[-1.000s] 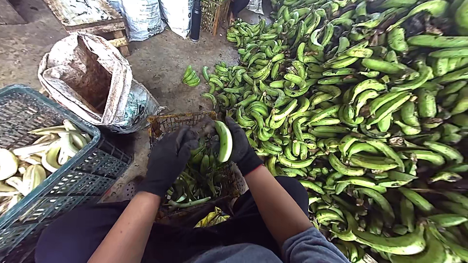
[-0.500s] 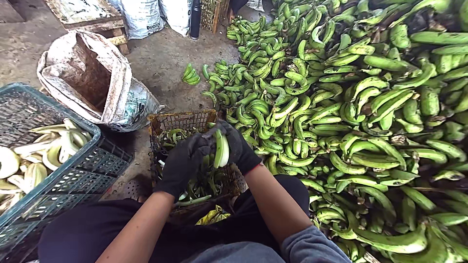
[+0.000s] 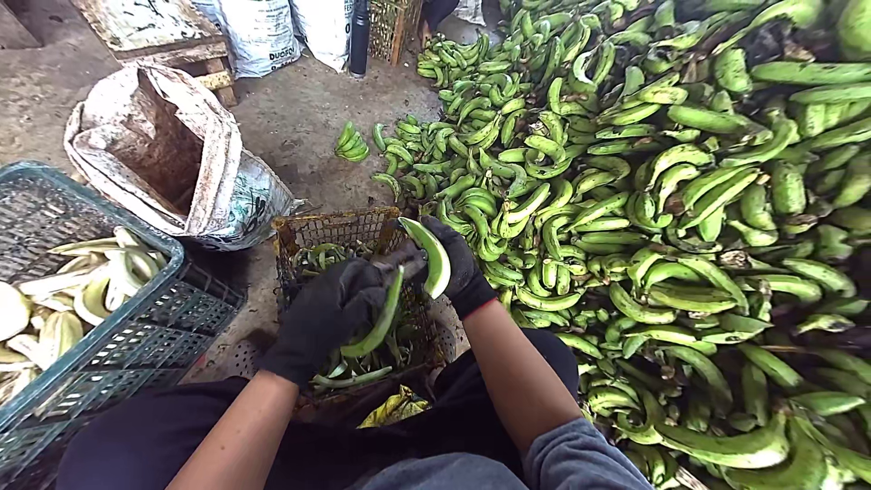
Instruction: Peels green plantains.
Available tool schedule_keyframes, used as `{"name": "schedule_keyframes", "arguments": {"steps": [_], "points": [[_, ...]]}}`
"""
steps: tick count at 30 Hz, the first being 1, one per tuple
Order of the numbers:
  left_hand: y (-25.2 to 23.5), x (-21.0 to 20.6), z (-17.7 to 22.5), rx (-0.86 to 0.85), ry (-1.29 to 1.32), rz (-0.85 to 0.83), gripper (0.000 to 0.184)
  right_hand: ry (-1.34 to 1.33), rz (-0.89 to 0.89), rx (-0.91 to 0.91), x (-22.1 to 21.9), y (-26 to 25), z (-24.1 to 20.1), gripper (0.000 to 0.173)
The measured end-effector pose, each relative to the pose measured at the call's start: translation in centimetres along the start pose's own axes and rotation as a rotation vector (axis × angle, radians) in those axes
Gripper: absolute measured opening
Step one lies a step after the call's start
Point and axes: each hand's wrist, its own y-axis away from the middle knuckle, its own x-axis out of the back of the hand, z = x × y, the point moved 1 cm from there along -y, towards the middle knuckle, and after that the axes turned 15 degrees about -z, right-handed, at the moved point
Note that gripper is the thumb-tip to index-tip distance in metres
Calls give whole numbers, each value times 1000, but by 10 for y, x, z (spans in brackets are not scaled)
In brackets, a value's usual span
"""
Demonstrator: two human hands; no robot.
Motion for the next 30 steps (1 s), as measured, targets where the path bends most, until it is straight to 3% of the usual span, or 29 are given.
{"name": "schedule_keyframes", "arguments": {"steps": [4,8,10,12,16,20,24,26,28,30], "points": [[-1,-20,10,-191,-205,-64,65,-94,3,-56,2,-1,0,51],[-12,-24,15,-23,-154,-55,61,159,57,-55,-8,4,18,43],[-18,-18,10,77,-126,37,55,299,91,-53,-14,9,25,41],[-23,-6,-4,168,-77,142,47,265,93,-103,-20,8,29,42],[-20,22,-25,253,426,281,53,553,48,-25,-22,12,26,38],[-13,22,-12,98,988,300,38,1090,162,-1,-40,1,38,39],[-5,12,-16,-68,1237,250,26,1225,44,-12,-77,-25,65,31],[10,27,-18,-17,1206,339,18,1099,42,8,-82,-44,67,33],[31,50,-28,7,1051,447,24,1016,144,19,-69,-73,65,35],[55,81,-43,29,775,599,28,1131,278,-113,-43,-97,65,39]]}}
